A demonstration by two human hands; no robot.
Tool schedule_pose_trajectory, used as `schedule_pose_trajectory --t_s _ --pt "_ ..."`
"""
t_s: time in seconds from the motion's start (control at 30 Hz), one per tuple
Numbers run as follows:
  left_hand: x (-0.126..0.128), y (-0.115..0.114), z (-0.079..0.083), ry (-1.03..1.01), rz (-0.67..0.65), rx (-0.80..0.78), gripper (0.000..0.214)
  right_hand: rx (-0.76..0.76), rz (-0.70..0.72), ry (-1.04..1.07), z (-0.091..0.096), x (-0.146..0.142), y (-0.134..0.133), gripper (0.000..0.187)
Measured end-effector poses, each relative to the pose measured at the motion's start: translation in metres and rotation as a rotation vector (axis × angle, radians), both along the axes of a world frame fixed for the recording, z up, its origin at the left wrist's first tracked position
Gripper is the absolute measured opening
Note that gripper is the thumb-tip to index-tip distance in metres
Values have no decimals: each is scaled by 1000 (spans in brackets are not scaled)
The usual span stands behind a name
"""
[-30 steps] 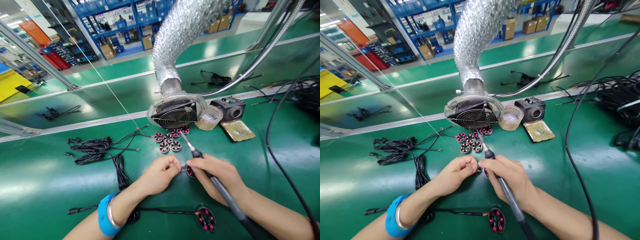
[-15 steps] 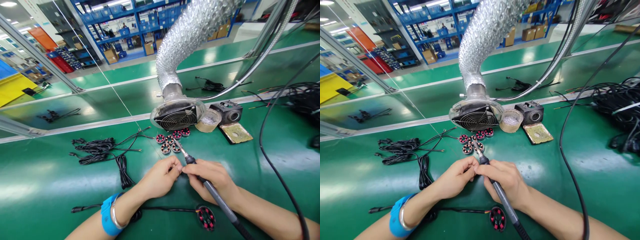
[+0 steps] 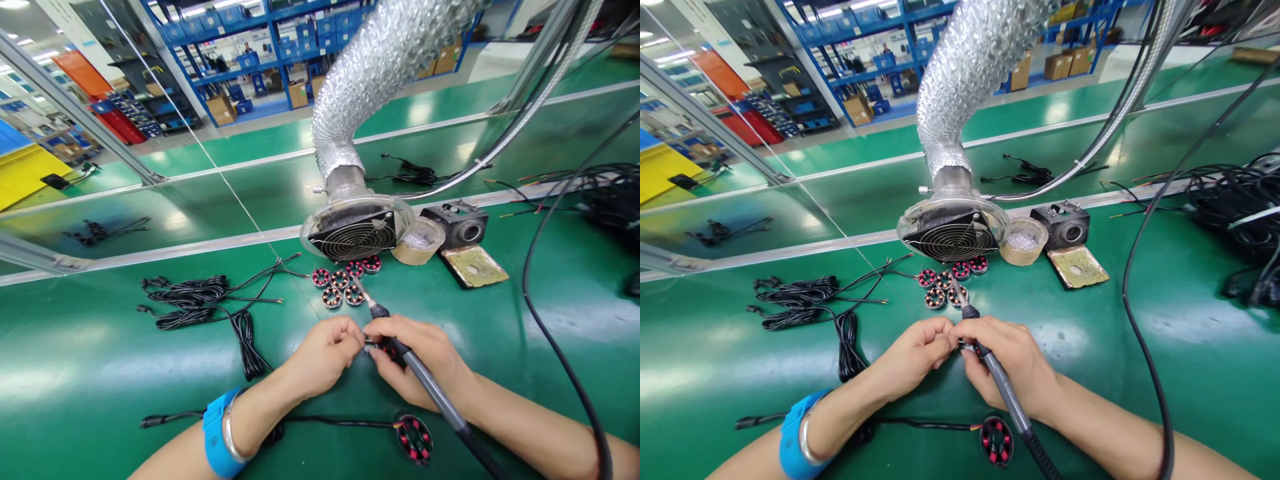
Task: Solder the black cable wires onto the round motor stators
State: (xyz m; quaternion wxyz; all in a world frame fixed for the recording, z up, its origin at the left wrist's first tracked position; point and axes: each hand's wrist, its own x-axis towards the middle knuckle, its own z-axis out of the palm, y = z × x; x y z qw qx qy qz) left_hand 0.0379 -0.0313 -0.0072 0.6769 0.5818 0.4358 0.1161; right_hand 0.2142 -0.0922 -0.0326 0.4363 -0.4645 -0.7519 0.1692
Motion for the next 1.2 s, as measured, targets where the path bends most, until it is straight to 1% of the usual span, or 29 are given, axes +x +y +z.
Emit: schedule_pose_trajectory --t_s 0.23,0.4,0.5,0.6,0.7,0.77,0.9,1.07,1.2 --pt "1 -1 0 -6 32 10 25 -50 -4 45 3 2 2 34" --pt "1 -3 -5 16 38 73 30 39 -12 -58 -2 3 1 36" --pt "0 -4 -9 24 47 114 32 44 -11 -50 -2 2 1 35" --pt "0 -5 -10 55 48 131 31 26 -3 -2 4 3 2 33" --pt "1 -5 -6 71 49 131 29 52 -15 50 13 9 0 33" --pt "2 -5 -4 67 51 133 28 50 -26 84 19 16 -3 35" --pt "3 -5 -2 76 45 127 28 -9 -58 111 30 31 -16 38" --pt "2 -6 -3 86 41 108 28 -50 -63 184 39 37 -29 26" --pt "2 -6 -4 88 35 114 27 -75 -62 253 38 35 -29 21"
